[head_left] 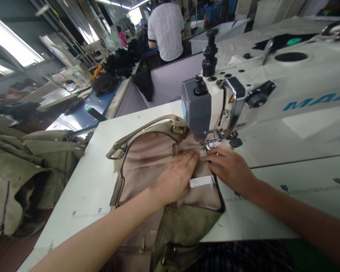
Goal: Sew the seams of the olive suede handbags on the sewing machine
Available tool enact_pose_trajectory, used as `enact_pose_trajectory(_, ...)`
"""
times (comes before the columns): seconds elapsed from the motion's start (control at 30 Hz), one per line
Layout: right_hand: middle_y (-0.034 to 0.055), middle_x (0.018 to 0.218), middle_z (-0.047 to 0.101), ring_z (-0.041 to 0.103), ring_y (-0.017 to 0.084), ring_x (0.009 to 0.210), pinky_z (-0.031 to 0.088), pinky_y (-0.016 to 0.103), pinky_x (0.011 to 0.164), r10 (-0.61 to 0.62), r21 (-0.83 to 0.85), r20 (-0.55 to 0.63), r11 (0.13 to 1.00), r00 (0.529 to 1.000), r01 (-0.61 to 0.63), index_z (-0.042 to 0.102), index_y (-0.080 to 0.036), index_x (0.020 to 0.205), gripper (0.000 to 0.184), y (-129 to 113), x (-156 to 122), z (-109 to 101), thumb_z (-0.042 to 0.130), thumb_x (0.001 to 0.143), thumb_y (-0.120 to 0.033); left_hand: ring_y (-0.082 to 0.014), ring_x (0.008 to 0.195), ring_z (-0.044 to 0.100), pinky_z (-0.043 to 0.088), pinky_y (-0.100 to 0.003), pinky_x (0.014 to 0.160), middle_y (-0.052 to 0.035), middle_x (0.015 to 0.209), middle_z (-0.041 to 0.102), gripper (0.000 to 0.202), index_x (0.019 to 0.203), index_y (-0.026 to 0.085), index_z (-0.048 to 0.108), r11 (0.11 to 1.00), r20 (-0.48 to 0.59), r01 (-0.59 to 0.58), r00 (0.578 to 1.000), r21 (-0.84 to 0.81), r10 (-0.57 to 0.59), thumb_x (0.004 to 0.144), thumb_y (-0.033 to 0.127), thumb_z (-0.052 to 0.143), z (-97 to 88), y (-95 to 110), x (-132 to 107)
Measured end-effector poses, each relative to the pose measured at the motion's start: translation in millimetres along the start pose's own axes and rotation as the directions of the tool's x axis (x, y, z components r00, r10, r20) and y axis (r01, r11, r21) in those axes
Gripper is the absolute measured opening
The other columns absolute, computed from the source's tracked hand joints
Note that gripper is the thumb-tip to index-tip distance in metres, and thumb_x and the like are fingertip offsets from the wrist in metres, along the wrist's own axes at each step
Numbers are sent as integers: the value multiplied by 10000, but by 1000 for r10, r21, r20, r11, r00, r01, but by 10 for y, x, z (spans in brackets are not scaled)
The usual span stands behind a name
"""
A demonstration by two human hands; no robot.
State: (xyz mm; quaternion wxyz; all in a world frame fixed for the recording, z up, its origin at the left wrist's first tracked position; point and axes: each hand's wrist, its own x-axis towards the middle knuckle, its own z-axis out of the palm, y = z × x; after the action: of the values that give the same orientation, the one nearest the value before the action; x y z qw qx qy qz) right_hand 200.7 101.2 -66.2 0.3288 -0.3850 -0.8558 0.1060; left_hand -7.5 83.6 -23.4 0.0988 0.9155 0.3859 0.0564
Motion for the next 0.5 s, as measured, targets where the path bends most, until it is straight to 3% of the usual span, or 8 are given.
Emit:
enact_pose_trajectory(0.17,95,860,682,633,220,851,536,359,809,-184,-24,68,982,980,186,664,-142,903,317,46,11,-46,353,919,-86,-248,1323,378,300,-405,1127,-151,1429,416,653,1384,51,365,999,28,-43,999,7,43,735,78,436,13,-35,6)
enact_pose_trajectory(0.3,128,909,690,645,237,879,554,382,806,-211,-72,84,974,974,217,659,-114,943,297,50,-78,-37,366,913,-74,-235,1338,374,218,-406,1167,-119,1444,419,562,1375,74,415,992,88,-115,990,48,110,815,114,428,30,-53,14)
enact_pose_trajectory(0.5,128,1013,693,640,226,968,552,379,865,-217,-137,105,963,970,231,654,-118,1036,287,-1,-271,-47,395,919,-77,-243,1322,404,267,-400,1148,-133,1449,410,594,1376,52,420,992,113,-116,988,59,108,793,151,475,70,-44,33)
